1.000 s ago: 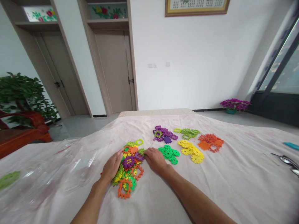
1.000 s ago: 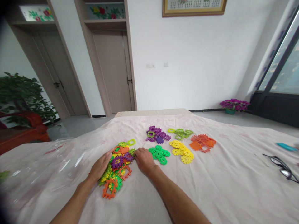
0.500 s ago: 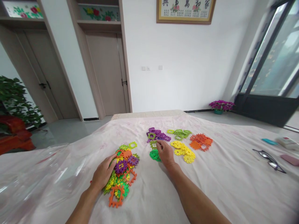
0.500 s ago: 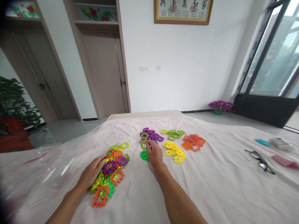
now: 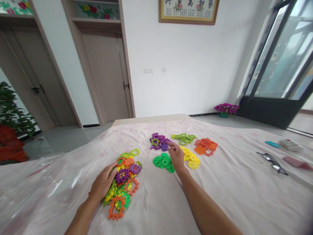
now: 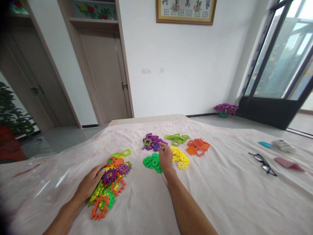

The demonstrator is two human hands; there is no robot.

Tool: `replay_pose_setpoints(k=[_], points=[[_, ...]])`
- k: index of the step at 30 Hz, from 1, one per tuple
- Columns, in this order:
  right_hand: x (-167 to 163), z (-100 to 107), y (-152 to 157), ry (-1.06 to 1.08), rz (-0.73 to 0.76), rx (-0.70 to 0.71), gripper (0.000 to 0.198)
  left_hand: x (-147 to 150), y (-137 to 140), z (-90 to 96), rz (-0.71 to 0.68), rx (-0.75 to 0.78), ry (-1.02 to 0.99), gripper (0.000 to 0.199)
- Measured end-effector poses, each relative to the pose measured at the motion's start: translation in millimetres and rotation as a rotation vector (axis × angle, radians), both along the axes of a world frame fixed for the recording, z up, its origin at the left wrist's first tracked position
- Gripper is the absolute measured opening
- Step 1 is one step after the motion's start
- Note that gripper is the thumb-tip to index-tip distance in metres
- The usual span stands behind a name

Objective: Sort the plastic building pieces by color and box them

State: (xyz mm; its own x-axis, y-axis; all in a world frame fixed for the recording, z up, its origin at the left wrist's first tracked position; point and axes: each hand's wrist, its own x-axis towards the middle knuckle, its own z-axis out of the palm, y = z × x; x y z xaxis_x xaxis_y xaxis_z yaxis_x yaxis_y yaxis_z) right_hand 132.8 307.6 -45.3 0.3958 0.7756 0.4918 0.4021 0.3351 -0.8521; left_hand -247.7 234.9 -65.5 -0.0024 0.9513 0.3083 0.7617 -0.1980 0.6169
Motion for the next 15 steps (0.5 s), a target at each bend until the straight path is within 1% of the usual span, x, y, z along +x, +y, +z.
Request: replay_pose_setpoints(k=[3,5,7,9,12,15], points=[[-28,-2,-12,-0.182,0.103,0.015,0.031,1,-2,1.8,0.009,0.023,-0.025,0.05],[-43,-2,-22,-0.311,0.206,0.04,0.03,2,-5,6.0,0.05,0.067,-0.049,0.049],[-55,0,-32,-0.407,0.341,0.041,0.032,2,-10,12.4,0.139,0.108,-0.047,0.047],[-63,2,-42,-0.484,0.465,0.012,0.034,0,-14,19.4,0.254,0.13,0.007,0.045],[-72,4,-52,-0.623,0.604,-0.026,0.045,-5,-19,25.9,0.388,0.139,0.125,0.043],[-78,7,-59,-0.776,0.67,-0.037,0.062,-13,-18,23.3,0.447,0.077,0.137,0.044]])
